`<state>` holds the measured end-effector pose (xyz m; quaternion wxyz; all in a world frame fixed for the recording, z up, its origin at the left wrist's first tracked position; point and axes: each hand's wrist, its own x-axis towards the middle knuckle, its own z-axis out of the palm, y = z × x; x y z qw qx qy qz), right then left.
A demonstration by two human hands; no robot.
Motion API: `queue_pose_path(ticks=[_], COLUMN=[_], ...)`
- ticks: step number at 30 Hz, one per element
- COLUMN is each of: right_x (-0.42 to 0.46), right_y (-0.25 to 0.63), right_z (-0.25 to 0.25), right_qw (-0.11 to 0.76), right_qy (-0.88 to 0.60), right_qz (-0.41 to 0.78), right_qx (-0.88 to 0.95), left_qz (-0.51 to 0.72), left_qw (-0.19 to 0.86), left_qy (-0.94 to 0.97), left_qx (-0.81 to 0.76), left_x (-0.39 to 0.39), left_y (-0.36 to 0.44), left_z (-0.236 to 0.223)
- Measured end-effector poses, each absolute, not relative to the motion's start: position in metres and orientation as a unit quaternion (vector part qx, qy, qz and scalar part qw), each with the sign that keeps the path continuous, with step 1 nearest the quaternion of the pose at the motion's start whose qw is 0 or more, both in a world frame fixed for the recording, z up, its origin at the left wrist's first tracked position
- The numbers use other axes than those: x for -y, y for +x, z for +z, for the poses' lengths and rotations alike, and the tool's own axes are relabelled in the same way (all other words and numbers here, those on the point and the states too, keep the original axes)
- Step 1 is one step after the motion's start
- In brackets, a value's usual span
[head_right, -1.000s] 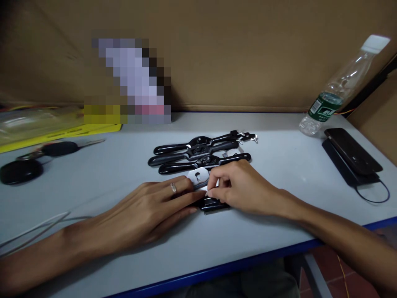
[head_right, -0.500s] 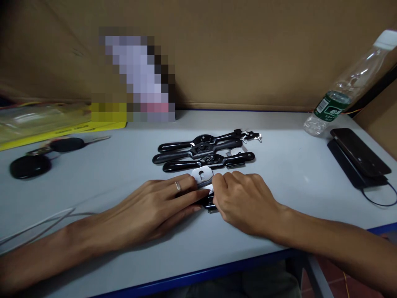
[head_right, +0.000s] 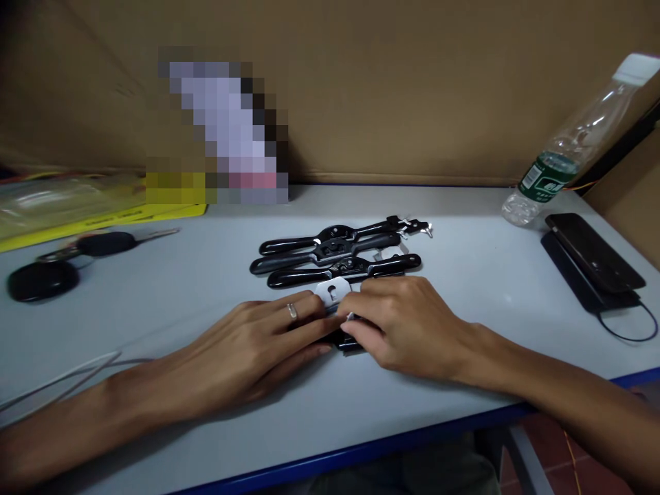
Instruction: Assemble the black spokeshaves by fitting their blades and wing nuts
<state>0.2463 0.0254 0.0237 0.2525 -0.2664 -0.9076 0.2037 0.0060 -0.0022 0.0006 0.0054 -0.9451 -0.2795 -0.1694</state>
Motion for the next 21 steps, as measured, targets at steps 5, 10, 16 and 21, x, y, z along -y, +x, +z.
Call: queue_pose_path(ticks=[5, 10, 16, 21], right_x=[-0.027, -0.026, -0.02, -0.024], right_y=[0.244, 0.252, 0.252, 0.256], right_z=[0.025, 0.034, 0.039, 0.039], right_qw=[0.231, 0.214, 0.232, 0.197], right_qy=[-0.324, -0.282, -0.203, -0.232], right_qz=[0.244, 0.093, 0.054, 0.024], right_qx=[0.884, 0.93, 0.95, 0.952], left_qz=[-0.165, -0.165, -0.173, -0.168], left_qw=[0.01, 0.014, 0.008, 0.015], left_qy=[-0.946, -0.946, -0.946, -0.946], left_qx=[0.28, 0.278, 0.275, 0.278], left_x=[0.002, 0.002, 0.003, 0.002], left_y=[0.006, 0.006, 0.007, 0.007], left_z=[0.001, 0.002, 0.004, 0.004])
